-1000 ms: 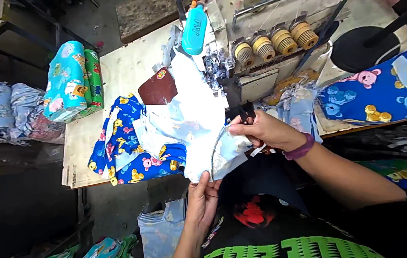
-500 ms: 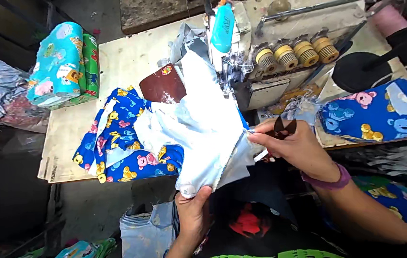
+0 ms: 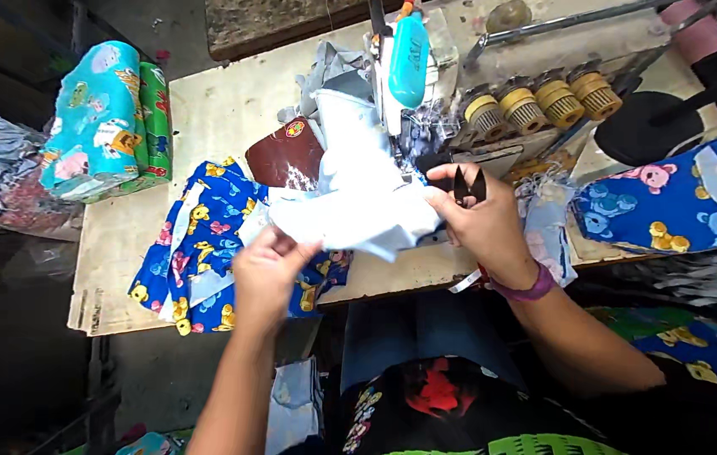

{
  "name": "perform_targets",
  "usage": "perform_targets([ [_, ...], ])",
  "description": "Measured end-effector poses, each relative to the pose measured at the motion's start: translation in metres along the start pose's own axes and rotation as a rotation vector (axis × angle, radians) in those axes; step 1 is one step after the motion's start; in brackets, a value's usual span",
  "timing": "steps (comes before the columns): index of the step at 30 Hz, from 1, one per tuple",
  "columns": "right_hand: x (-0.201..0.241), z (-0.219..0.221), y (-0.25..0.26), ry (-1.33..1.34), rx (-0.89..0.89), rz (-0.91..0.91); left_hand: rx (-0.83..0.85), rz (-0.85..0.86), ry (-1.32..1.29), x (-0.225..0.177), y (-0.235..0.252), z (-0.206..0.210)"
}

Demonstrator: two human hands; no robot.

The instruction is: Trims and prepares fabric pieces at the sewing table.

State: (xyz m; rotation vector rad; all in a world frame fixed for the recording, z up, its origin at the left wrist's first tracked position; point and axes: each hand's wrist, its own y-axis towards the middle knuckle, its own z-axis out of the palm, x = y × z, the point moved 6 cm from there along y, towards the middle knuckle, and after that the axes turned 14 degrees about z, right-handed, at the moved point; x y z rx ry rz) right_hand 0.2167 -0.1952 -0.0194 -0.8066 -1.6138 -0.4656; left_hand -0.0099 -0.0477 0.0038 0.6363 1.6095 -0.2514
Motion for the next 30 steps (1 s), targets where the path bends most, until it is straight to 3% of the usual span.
perform_targets([
  [2,-0.005,0.000,-0.007,0.121,0.079,0.056,-0.054,-0.010,-0.044,0.001,0.029,-0.005],
  [4,-0.011,0.000,-0.015,0.222,0.168,0.113,-0.054,0.121,0.106,0.003,0.041,0.002],
  [6,-0.016,-0.002,-0.018,0.226,0.201,0.135,0.031,0.422,0.421,-0.013,0.030,0.026],
  [8,-0.020,-0.005,-0.018,0.215,0.199,0.143,0.129,0.737,0.580,-0.030,0.008,0.064],
  [10,-0.021,-0.007,-0.018,0.217,0.209,0.146,0.208,0.916,0.705,-0.036,-0.006,0.097],
  [14,-0.020,-0.011,-0.017,0.213,0.267,0.122,0.273,0.954,0.810,-0.025,-0.006,0.120],
  [19,-0.025,-0.019,-0.018,0.163,0.211,0.133,0.252,0.876,0.669,-0.036,-0.014,0.120],
  [30,-0.014,-0.021,-0.015,0.113,0.212,0.089,0.399,0.877,0.592,-0.022,-0.016,0.123],
])
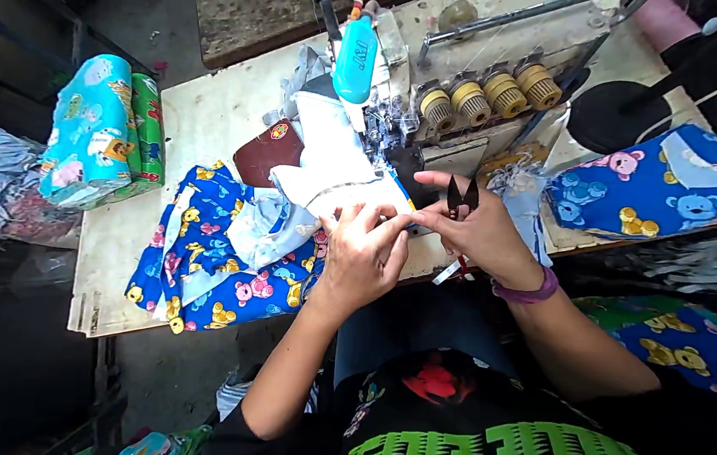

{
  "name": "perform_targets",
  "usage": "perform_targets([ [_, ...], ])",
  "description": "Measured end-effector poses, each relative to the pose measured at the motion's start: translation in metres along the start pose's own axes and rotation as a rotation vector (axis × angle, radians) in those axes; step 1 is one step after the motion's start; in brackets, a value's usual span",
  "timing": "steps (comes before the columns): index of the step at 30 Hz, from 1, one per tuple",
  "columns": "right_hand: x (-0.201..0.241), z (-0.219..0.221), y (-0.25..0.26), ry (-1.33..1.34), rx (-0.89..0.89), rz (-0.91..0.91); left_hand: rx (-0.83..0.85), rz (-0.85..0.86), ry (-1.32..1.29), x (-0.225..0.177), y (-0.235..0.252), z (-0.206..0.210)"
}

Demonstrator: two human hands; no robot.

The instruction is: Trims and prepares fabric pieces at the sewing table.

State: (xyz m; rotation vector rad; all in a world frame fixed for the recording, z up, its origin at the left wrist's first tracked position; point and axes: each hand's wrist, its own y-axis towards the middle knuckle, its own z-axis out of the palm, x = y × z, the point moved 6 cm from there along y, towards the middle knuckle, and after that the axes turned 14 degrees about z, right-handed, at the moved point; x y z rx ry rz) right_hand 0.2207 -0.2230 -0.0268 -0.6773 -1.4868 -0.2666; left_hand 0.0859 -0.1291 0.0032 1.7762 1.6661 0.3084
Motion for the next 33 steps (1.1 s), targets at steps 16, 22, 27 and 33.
perform_targets([
  [16,0.033,0.015,-0.001,-0.652,-0.150,-0.571,-0.022,0.202,-0.016,0.020,0.004,-0.017],
  [22,0.040,0.037,0.005,-0.940,-0.288,-0.602,0.014,0.230,-0.145,0.079,0.024,-0.017],
  [27,0.030,0.033,-0.009,-0.864,-0.321,-0.552,0.098,-0.026,0.024,0.106,0.056,-0.024],
  [33,0.029,0.030,-0.027,-0.852,-0.288,-0.434,0.260,-0.307,0.023,0.119,0.031,-0.052],
])
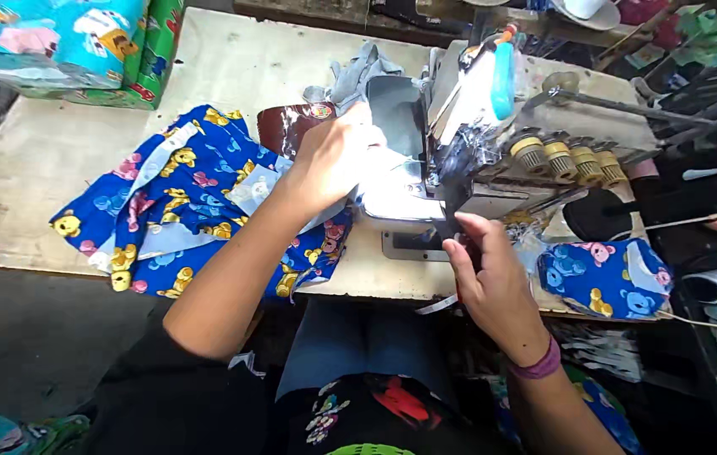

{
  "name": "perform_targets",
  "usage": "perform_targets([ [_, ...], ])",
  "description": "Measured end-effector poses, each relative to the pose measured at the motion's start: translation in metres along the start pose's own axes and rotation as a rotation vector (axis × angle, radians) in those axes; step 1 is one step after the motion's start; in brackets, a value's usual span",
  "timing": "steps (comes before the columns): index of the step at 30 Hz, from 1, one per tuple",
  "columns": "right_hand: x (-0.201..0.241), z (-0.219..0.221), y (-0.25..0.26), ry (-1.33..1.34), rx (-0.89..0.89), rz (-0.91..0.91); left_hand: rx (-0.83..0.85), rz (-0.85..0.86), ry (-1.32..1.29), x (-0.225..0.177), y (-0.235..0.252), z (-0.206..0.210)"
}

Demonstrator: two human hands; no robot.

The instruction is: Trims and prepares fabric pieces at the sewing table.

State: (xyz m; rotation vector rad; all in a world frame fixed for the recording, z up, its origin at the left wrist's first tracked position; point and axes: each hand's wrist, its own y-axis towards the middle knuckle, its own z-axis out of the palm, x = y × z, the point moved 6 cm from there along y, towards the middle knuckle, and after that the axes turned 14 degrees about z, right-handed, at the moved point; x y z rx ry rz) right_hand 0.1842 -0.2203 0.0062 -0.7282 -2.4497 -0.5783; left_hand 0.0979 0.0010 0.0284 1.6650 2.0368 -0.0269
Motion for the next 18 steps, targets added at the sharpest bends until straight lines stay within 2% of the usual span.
perform_targets([
  [3,0.020,-0.007,0.009,-0.111,-0.158,-0.036,-0.133,0.060,-0.005,-0.013,-0.037,-0.019],
  [7,0.036,0.013,0.040,-0.257,-0.095,-0.023,-0.184,0.222,-0.176,-0.043,-0.048,-0.021],
  [9,0.034,0.014,0.048,-0.225,-0.104,-0.063,-0.187,0.298,-0.304,-0.059,-0.041,-0.020],
  [11,0.021,-0.005,0.042,-0.040,-0.082,-0.013,-0.190,0.353,-0.421,-0.077,-0.036,-0.022],
  [13,0.002,-0.033,0.032,0.318,-0.024,0.096,-0.229,0.434,-0.458,-0.092,-0.028,-0.028],
  [16,0.004,-0.053,0.010,0.927,0.227,0.158,-0.276,0.571,-0.417,-0.123,-0.020,-0.032],
  [18,0.014,-0.071,-0.001,1.070,0.166,0.170,-0.249,0.636,-0.354,-0.140,-0.022,-0.042],
])
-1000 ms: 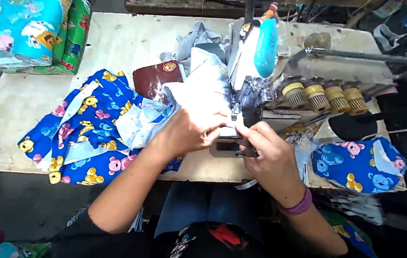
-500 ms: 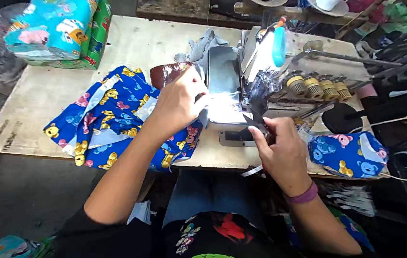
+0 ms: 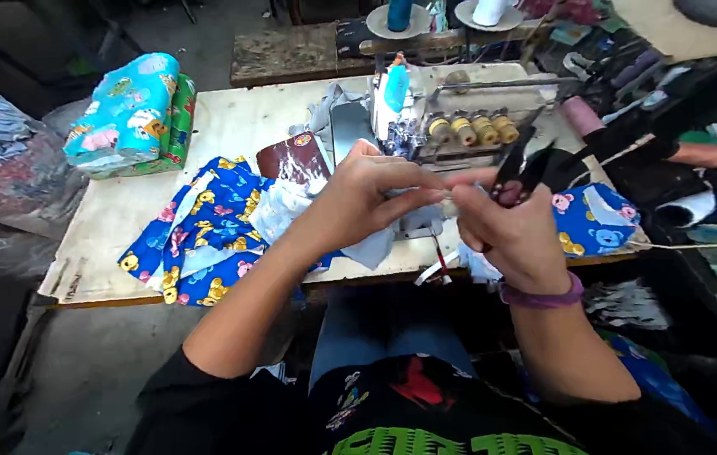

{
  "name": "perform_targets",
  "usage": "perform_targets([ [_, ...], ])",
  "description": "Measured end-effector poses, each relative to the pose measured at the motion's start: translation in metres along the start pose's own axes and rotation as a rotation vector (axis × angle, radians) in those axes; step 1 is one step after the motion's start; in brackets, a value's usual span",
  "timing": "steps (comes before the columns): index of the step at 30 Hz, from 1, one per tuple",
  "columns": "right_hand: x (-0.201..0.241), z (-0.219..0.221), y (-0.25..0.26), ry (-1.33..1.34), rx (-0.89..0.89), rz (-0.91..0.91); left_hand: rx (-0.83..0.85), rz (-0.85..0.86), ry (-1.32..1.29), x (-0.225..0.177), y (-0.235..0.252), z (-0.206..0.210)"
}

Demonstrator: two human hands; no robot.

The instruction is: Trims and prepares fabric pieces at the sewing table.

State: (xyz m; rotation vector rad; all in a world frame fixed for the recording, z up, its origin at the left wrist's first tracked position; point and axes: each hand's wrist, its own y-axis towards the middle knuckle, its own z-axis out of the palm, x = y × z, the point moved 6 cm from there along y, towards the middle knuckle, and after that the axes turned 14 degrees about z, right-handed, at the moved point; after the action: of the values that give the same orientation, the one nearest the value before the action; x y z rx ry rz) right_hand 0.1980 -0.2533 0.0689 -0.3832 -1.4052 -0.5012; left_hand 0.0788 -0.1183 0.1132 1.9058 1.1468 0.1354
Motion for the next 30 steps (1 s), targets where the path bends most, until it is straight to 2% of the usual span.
perform_targets([
  [2,0.024,-0.014,-0.017,-0.099,-0.094,-0.071,0.143,-0.029,0.145,-0.010,-0.005,-0.016],
  [4,0.046,-0.032,-0.037,-0.195,-0.168,-0.163,0.265,-0.141,0.226,-0.016,-0.025,-0.034],
  [6,0.061,-0.051,-0.054,-0.205,-0.221,-0.224,0.280,-0.248,0.203,-0.027,-0.048,-0.045],
  [9,0.074,-0.053,-0.070,-0.131,-0.218,-0.287,0.046,-0.378,0.048,-0.053,-0.064,-0.045],
  [12,0.085,-0.003,-0.070,-0.313,-0.097,-0.329,-0.212,-0.378,-0.014,-0.074,-0.055,-0.022],
  [15,0.092,0.036,-0.061,-0.448,-0.056,-0.357,-0.214,-0.370,-0.010,-0.092,-0.034,0.028],
  [18,0.100,0.041,-0.056,-0.443,-0.077,-0.364,-0.149,-0.372,0.175,-0.079,-0.037,0.061],
  [21,0.100,0.017,-0.055,-0.487,-0.164,-0.342,-0.089,-0.507,0.202,-0.053,-0.081,0.044],
  [24,0.079,-0.011,-0.057,-0.444,-0.193,-0.236,-0.141,-0.720,-0.036,-0.039,-0.141,0.015],
  [26,0.056,-0.023,-0.049,-0.377,-0.207,-0.135,-0.148,-0.769,-0.277,-0.036,-0.165,0.000],
  [27,0.044,-0.024,-0.039,-0.380,-0.233,-0.094,-0.143,-0.765,-0.309,-0.032,-0.168,-0.009],
  [30,-0.002,-0.011,-0.005,-0.547,-0.277,0.017,-0.065,-0.827,0.031,0.011,-0.178,-0.032],
])
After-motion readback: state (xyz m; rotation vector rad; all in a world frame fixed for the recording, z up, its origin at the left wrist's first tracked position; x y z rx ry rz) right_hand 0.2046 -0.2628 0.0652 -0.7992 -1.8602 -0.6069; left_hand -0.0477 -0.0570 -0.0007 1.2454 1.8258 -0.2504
